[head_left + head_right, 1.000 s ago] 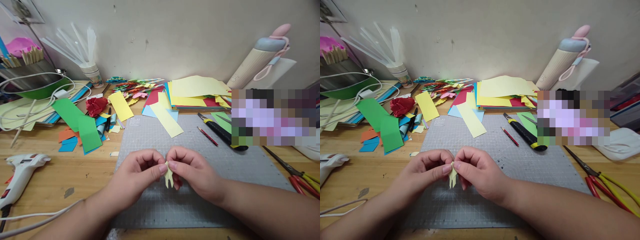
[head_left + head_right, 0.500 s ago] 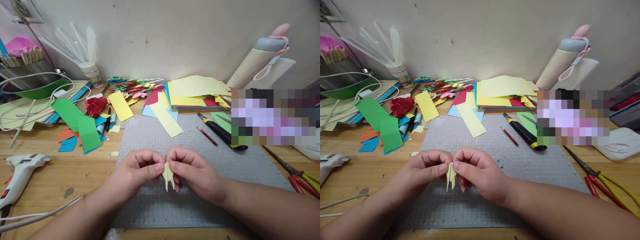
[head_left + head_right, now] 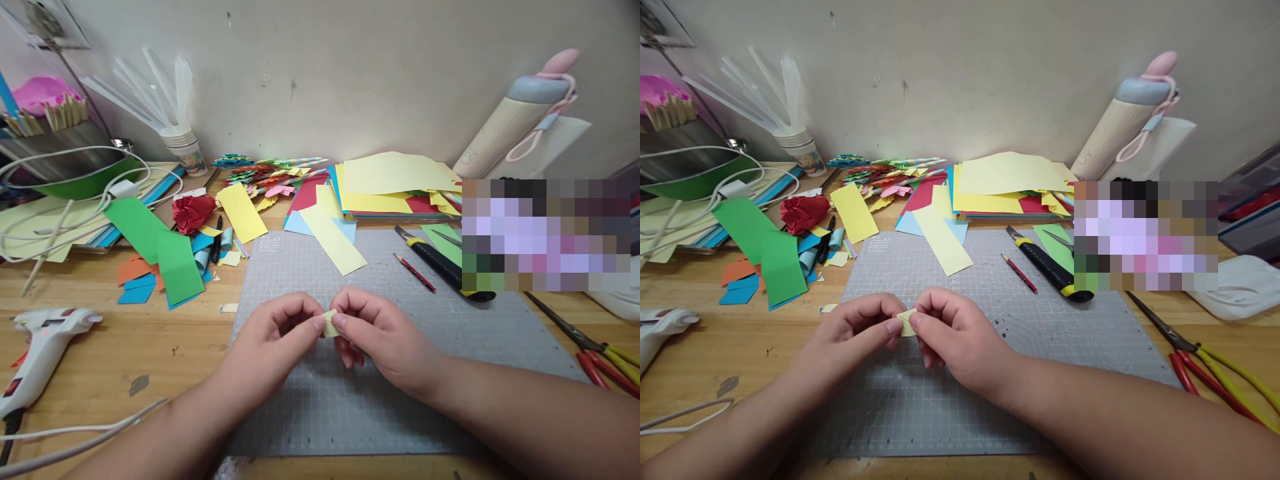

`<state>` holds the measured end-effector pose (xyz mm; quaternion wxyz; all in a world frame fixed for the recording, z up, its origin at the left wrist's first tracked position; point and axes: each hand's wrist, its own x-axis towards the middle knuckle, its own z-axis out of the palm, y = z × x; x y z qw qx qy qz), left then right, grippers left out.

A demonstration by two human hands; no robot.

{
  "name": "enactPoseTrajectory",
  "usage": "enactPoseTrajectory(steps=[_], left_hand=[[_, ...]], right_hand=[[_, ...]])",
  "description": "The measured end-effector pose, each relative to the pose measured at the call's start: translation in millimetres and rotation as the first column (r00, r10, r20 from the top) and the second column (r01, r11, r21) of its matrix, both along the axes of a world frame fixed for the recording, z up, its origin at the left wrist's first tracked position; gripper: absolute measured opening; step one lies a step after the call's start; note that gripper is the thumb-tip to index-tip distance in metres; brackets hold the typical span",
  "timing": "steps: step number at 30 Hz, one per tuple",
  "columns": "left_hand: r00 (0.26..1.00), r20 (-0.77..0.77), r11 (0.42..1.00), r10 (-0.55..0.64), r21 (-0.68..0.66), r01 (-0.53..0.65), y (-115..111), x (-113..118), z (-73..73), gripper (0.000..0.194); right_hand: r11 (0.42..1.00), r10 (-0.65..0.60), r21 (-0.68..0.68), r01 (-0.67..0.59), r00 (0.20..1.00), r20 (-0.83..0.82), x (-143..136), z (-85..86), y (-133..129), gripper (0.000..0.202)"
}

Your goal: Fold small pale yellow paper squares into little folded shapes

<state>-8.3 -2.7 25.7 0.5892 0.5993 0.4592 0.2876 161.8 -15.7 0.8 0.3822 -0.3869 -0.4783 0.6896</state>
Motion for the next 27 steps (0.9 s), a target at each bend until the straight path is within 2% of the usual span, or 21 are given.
enactPoseTrajectory(steps=[6, 10, 14, 17, 22, 27], left_hand=[[0.999, -0.045, 0.998, -0.029, 0.048, 0.031, -0.1, -0.1, -0.3, 0.021], [0.998, -0.028, 0.994, 0.064, 0.087, -0.062, 0.1, -0.8, -0.5, 0.019], [0.994, 0.027, 0.993, 0.102, 0.052, -0.104, 1.3, -0.7, -0.6, 0.018], [0.995, 0.070, 0.997, 0.071, -0.021, -0.069, 1.8, -0.5, -2.3, 0.018], [0.985, 0.171, 0.984, -0.033, -0.167, 0.062, 1.1, 0.7, -4.5, 0.019], [0.986, 0.159, 0.990, -0.059, -0.121, 0.078, -0.8, 3.1, -0.6, 0.025]], right_hand=[[0.999, -0.009, 0.053, 0.008, 1.000, 0.018, 0.7, 0.6, -0.8, 0.022], [0.998, -0.019, 0.057, 0.019, 1.000, -0.002, 0.0, 0.7, -1.2, 0.021], [0.994, -0.045, 0.099, 0.043, 0.999, 0.024, -2.8, 1.9, -1.5, 0.018], [0.989, -0.063, 0.132, 0.060, 0.998, 0.021, -3.1, 1.9, -1.8, 0.015], [0.983, -0.079, 0.170, 0.076, 0.997, 0.012, -1.4, 0.6, -1.6, 0.014], [0.987, -0.068, 0.145, 0.066, 0.998, 0.003, -1.0, -0.1, -1.2, 0.012]])
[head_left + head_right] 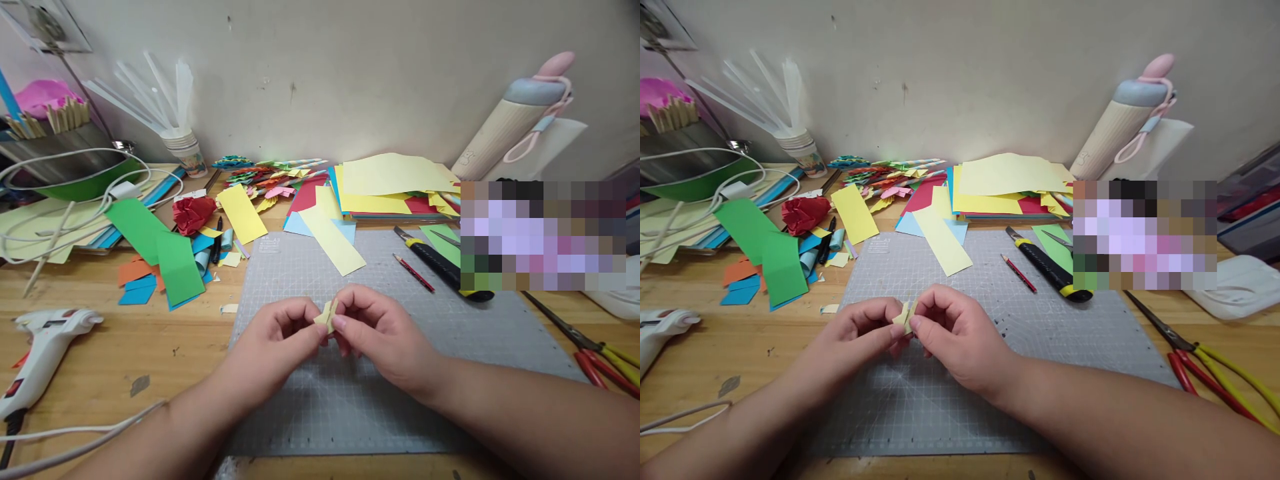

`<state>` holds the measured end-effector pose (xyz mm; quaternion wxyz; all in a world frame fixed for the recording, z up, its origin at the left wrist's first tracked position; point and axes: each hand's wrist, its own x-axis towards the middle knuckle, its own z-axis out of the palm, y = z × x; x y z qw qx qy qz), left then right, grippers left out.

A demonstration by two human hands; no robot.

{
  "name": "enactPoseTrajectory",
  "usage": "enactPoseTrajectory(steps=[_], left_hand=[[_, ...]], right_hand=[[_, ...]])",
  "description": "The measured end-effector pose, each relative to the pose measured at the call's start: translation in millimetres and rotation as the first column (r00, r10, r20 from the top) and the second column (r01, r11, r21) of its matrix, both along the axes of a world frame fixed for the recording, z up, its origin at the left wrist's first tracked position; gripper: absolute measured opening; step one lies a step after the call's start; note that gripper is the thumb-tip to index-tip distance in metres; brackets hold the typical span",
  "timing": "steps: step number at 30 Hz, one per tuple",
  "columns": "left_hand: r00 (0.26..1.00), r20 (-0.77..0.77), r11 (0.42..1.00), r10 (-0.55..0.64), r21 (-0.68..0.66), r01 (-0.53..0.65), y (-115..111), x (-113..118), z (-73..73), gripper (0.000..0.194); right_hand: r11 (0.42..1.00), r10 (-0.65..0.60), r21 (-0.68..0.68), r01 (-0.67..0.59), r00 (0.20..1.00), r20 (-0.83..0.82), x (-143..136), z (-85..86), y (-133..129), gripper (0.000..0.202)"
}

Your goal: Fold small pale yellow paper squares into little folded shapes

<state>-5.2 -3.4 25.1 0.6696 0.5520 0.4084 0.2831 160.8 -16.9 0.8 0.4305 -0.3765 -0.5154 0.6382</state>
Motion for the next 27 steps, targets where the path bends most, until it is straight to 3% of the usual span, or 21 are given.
enactPoseTrajectory(steps=[5, 11, 19, 27], left_hand=[[0.997, -0.069, 0.998, 0.044, 0.038, -0.042, 0.9, -0.1, 0.3, 0.028], [0.994, -0.070, 0.996, 0.082, 0.028, -0.080, 1.6, -3.1, -2.4, 0.027], [0.992, 0.017, 0.992, 0.127, -0.023, -0.127, 3.6, -6.5, -9.3, 0.023], [0.983, 0.113, 0.979, 0.143, -0.164, -0.123, 4.1, -6.2, -11.6, 0.022]], right_hand=[[0.997, -0.046, 0.068, 0.048, 0.999, -0.022, -0.3, -4.2, -1.3, 0.011], [0.946, -0.125, 0.305, 0.109, 0.992, 0.031, 1.1, -7.6, 0.4, 0.010], [0.959, -0.102, 0.273, 0.076, 0.991, 0.083, 3.3, -3.4, 2.2, 0.005], [0.962, -0.050, 0.267, 0.048, 0.999, 0.004, 2.2, -2.8, 2.7, 0.006]])
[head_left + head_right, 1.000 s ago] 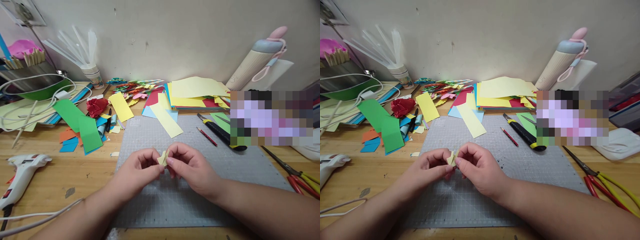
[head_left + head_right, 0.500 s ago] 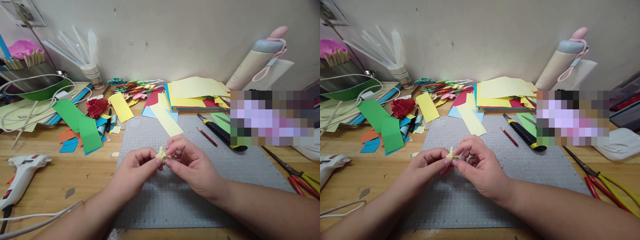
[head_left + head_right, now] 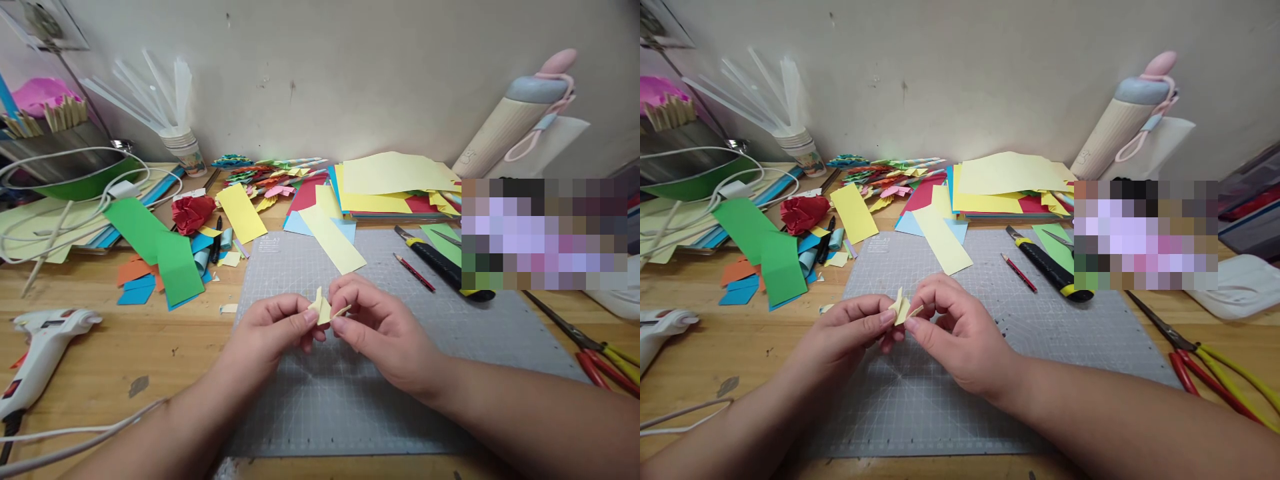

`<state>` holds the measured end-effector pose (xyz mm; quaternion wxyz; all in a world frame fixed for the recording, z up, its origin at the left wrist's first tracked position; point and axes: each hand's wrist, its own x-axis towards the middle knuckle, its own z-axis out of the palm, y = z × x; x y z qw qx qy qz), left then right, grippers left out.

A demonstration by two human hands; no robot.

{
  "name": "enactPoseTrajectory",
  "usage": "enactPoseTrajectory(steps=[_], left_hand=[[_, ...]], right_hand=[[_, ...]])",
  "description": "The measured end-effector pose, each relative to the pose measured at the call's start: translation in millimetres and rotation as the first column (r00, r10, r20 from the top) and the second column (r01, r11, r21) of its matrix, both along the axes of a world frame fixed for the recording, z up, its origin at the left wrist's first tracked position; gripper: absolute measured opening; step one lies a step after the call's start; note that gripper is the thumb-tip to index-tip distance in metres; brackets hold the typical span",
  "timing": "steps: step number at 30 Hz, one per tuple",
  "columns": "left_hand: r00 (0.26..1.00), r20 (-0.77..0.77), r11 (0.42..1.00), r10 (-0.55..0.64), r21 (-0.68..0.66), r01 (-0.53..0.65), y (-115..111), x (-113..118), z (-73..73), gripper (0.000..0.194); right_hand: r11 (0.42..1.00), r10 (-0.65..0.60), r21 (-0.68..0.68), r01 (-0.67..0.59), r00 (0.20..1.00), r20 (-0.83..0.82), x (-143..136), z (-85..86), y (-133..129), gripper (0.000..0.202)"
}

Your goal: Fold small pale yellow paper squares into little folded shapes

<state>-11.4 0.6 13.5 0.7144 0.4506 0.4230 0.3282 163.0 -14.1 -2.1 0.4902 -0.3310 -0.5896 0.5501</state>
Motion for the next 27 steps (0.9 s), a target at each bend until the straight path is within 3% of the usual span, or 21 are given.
enactPoseTrajectory(steps=[9, 14, 22, 27], left_hand=[[0.995, -0.044, 0.992, -0.093, 0.086, 0.096, -2.5, 0.7, 1.8, 0.023], [0.996, -0.035, 0.995, -0.088, 0.046, 0.089, -3.1, 1.4, 0.3, 0.024], [0.999, -0.029, 0.999, -0.029, 0.020, 0.029, -2.8, 3.2, 2.3, 0.020], [0.992, 0.110, 0.987, -0.053, -0.147, 0.069, -2.4, 1.0, 1.9, 0.017]], right_hand=[[0.963, 0.045, -0.260, -0.075, 0.992, -0.120, -2.5, 6.6, -1.2, 0.011], [0.930, 0.026, -0.362, -0.071, 0.991, -0.129, -2.2, 7.5, -2.7, 0.013], [0.969, 0.014, -0.238, -0.060, 0.982, -0.189, -4.1, 5.2, -4.3, 0.012], [0.974, 0.037, -0.208, -0.088, 0.971, -0.236, -4.1, 3.2, -5.3, 0.010]])
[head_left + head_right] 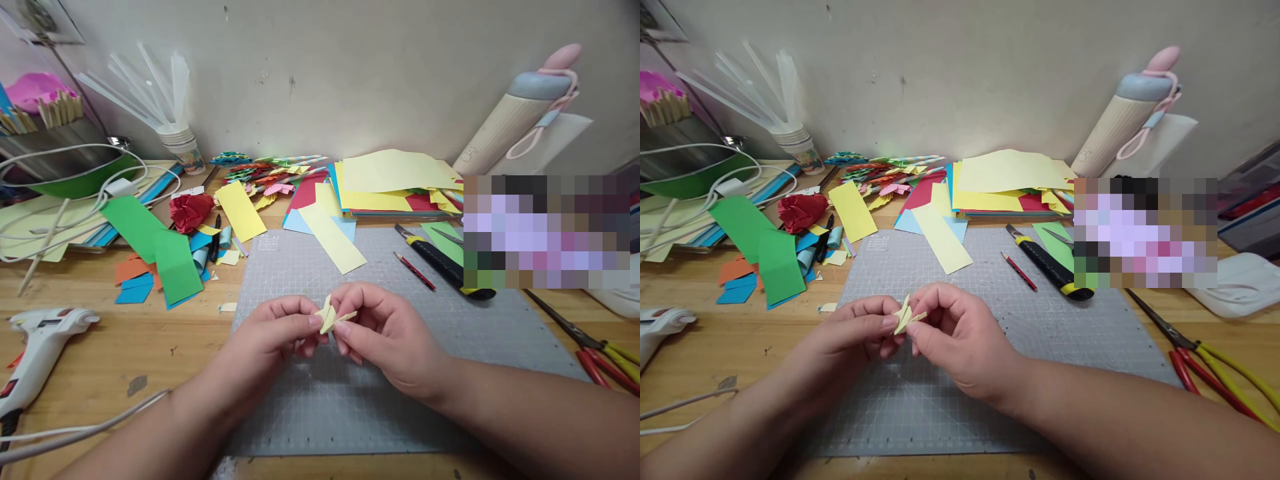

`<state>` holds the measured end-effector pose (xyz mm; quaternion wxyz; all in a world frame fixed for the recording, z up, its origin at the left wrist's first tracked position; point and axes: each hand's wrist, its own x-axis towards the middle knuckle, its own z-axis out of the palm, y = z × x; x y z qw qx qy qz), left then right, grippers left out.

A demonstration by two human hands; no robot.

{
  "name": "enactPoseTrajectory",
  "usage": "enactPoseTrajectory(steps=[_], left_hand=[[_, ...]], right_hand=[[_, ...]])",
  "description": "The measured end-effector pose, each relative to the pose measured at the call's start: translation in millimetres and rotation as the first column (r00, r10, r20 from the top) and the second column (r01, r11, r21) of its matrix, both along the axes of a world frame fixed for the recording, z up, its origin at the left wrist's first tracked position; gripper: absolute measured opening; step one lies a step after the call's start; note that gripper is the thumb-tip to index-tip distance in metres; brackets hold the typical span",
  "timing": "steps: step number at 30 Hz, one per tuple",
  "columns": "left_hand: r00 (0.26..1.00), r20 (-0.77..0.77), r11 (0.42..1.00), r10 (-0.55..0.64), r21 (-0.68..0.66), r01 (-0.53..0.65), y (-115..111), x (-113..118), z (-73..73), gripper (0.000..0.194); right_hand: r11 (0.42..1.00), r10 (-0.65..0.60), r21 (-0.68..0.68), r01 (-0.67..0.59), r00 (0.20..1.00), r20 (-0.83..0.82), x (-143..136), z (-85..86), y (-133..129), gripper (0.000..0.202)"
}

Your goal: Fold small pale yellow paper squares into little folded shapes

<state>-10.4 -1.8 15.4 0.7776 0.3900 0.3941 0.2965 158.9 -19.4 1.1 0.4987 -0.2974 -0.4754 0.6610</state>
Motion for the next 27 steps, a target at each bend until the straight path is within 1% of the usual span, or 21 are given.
enactPoseTrajectory(steps=[3, 6, 8, 10, 13, 15, 18, 21, 23, 25, 26, 27], left_hand=[[0.998, 0.056, 0.998, -0.010, -0.061, 0.013, 0.9, -1.4, -0.8, 0.016], [0.999, 0.046, 0.998, -0.023, -0.053, 0.025, 0.9, -1.1, -1.2, 0.018], [1.000, 0.008, 1.000, -0.013, 0.012, 0.013, -0.3, 0.1, -1.2, 0.019], [0.998, -0.051, 0.991, 0.023, 0.132, -0.016, -2.0, 1.9, -1.0, 0.018], [0.983, -0.164, 0.953, 0.079, 0.302, -0.026, -3.4, 3.8, -0.3, 0.023], [0.972, -0.215, 0.935, 0.099, 0.355, -0.017, -2.6, 3.5, 0.4, 0.018], [0.965, -0.211, 0.925, 0.153, 0.375, -0.064, 0.2, 1.5, 1.8, 0.014], [0.965, -0.192, 0.922, 0.176, 0.375, -0.094, 1.2, 0.5, 3.3, 0.013], [0.969, -0.202, 0.926, 0.142, 0.373, -0.058, -0.2, 1.5, 4.0, 0.012], [0.964, -0.238, 0.921, 0.120, 0.389, -0.018, -2.5, 2.9, 4.4, 0.010], [0.955, -0.269, 0.908, 0.127, 0.419, -0.003, -3.6, 3.4, 4.6, 0.009], [0.941, -0.304, 0.883, 0.147, 0.470, 0.014, -4.5, 3.7, 4.8, 0.009]], right_hand=[[1.000, 0.006, 0.015, -0.006, 1.000, -0.018, 0.1, 0.6, -0.2, 0.009], [1.000, 0.007, 0.024, -0.006, 1.000, -0.022, 0.1, 0.9, 0.3, 0.010], [1.000, -0.006, 0.019, 0.005, 1.000, 0.004, 0.2, 0.0, 1.1, 0.011], [0.999, -0.031, 0.025, 0.030, 0.997, 0.066, 0.3, -1.6, 2.0, 0.013], [0.998, -0.053, 0.036, 0.047, 0.983, 0.176, 0.2, -3.5, 3.4, 0.014], [0.999, -0.041, 0.018, 0.038, 0.980, 0.197, -0.1, -3.4, 4.1, 0.014], [0.998, -0.032, -0.045, 0.038, 0.991, 0.127, -0.2, -1.9, 4.9, 0.013], [0.996, -0.067, -0.065, 0.067, 0.998, 0.013, 0.4, -1.8, 5.8, 0.011], [0.995, -0.086, -0.059, 0.084, 0.995, -0.041, 0.9, -2.8, 6.3, 0.009], [0.994, -0.086, -0.067, 0.082, 0.994, -0.060, 1.3, -3.8, 6.4, 0.008], [0.994, -0.083, -0.073, 0.079, 0.995, -0.052, 1.5, -4.0, 6.4, 0.008], [0.994, -0.083, -0.076, 0.080, 0.996, -0.028, 1.6, -4.1, 6.3, 0.008]])
